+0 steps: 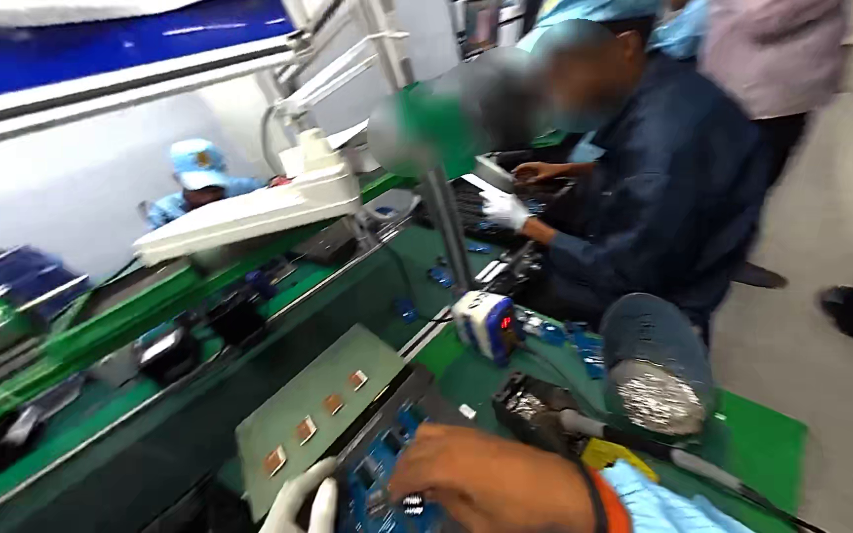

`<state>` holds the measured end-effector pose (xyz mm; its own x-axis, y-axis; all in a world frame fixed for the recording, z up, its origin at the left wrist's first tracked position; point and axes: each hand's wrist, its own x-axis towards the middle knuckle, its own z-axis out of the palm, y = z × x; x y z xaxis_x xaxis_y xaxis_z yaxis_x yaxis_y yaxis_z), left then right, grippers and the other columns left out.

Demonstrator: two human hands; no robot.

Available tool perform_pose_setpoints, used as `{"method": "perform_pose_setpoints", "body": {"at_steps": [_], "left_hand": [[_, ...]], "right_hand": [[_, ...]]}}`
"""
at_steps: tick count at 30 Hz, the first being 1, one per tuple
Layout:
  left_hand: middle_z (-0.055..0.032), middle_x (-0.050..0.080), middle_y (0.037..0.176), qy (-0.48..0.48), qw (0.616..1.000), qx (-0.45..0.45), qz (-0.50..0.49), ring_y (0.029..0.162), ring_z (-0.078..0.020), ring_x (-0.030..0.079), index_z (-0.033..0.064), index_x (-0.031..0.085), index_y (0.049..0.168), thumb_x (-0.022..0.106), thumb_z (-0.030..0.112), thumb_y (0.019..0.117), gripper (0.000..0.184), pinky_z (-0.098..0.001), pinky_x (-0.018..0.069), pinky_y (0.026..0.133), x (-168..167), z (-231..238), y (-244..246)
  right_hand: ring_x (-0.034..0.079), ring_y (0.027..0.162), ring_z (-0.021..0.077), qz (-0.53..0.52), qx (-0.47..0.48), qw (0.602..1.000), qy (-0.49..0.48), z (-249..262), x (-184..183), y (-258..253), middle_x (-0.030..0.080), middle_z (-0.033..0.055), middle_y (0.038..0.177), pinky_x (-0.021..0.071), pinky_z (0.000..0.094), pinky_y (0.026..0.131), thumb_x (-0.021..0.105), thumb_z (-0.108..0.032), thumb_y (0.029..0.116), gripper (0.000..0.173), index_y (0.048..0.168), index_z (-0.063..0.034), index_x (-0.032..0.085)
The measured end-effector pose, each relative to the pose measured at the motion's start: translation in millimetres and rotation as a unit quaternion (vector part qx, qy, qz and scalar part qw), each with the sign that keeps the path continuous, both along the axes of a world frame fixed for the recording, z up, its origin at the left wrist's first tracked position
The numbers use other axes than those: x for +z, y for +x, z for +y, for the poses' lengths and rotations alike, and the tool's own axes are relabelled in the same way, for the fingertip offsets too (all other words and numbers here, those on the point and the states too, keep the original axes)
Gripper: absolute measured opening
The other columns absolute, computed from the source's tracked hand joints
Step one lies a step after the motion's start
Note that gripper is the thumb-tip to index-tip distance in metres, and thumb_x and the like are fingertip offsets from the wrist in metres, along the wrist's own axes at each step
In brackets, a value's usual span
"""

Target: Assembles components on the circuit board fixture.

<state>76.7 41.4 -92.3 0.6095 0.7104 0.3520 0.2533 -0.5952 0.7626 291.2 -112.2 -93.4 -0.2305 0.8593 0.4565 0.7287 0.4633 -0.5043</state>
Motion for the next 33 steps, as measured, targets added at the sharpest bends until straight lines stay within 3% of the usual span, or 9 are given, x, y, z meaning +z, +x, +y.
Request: {"method": "perform_pose_setpoints", "body": {"at_steps": [2,4,9,13,18,33], "left_hand": [[-0.0098,0.075,0.112,-0.007,1.0,0.024,-0.006,0.109,-0.0163,0.07,0.0044,0.076,0.114,0.059,0.015,0.0985,0.025,-0.0408,0.0561,0.099,-1.6,-1.0,0.6],[-0.0063,0.075,0.111,-0.019,0.999,0.043,-0.01,0.107,-0.0144,0.071,0.0076,0.077,0.112,0.059,0.016,0.0977,0.025,-0.0403,0.0571,0.098,-3.0,-2.8,0.6],[0.0003,0.077,0.106,-0.059,0.995,0.078,-0.029,0.1,-0.0098,0.072,0.0126,0.077,0.111,0.061,0.019,0.0961,0.023,-0.0362,0.0602,0.091,-3.9,-4.1,1.5],[0.0006,0.077,0.108,-0.075,0.993,0.085,-0.041,0.099,-0.0083,0.073,0.0118,0.076,0.115,0.064,0.019,0.095,0.024,-0.0326,0.0609,0.09,-3.9,-6.4,4.5],[0.0019,0.076,0.112,-0.061,0.994,0.082,-0.029,0.103,-0.0067,0.071,0.0139,0.076,0.116,0.063,0.023,0.0951,0.026,-0.0325,0.0596,0.093,-7.4,-4.1,5.3],[0.0019,0.075,0.112,-0.061,0.995,0.079,-0.011,0.102,-0.0063,0.071,0.0158,0.077,0.115,0.061,0.025,0.0949,0.027,-0.0313,0.0593,0.093,-7.9,-3.5,5.8]], "right_hand": [[0.062,0.122,0.0285,-0.003,0.016,0.999,-0.033,0.8,1.6,6.5,0.071,0.0083,0.126,0.0466,0.0478,0.108,0.057,0.0,0.0974,0.032,0.125,-0.0092,0.071],[0.064,0.115,0.0262,0.001,-0.003,0.999,-0.045,2.4,2.1,7.3,0.072,0.0075,0.118,0.0485,0.0455,0.104,0.063,-0.009,0.0985,0.024,0.121,-0.0102,0.071],[0.07,0.092,0.0157,0.041,-0.105,0.992,-0.057,15.6,4.1,1.3,0.069,0.0048,0.108,0.0613,0.0355,0.082,0.066,-0.026,0.1009,0.022,0.118,-0.0117,0.064],[0.071,0.099,0.0141,0.029,-0.13,0.99,-0.055,35.0,9.4,-0.6,0.069,0.0052,0.114,0.0607,0.0316,0.091,0.066,-0.02,0.0999,0.018,0.115,-0.0108,0.07],[0.068,0.106,0.0155,-0.028,-0.106,0.992,-0.058,55.2,9.3,-2.1,0.072,0.0035,0.115,0.055,0.0357,0.098,0.061,-0.015,0.1004,0.017,0.11,-0.0127,0.074],[0.067,0.115,0.0202,-0.125,-0.107,0.984,-0.073,60.1,19.7,-8.3,0.074,0.0041,0.116,0.0511,0.0429,0.103,0.055,-0.009,0.1006,0.021,0.109,-0.0126,0.075]]}}
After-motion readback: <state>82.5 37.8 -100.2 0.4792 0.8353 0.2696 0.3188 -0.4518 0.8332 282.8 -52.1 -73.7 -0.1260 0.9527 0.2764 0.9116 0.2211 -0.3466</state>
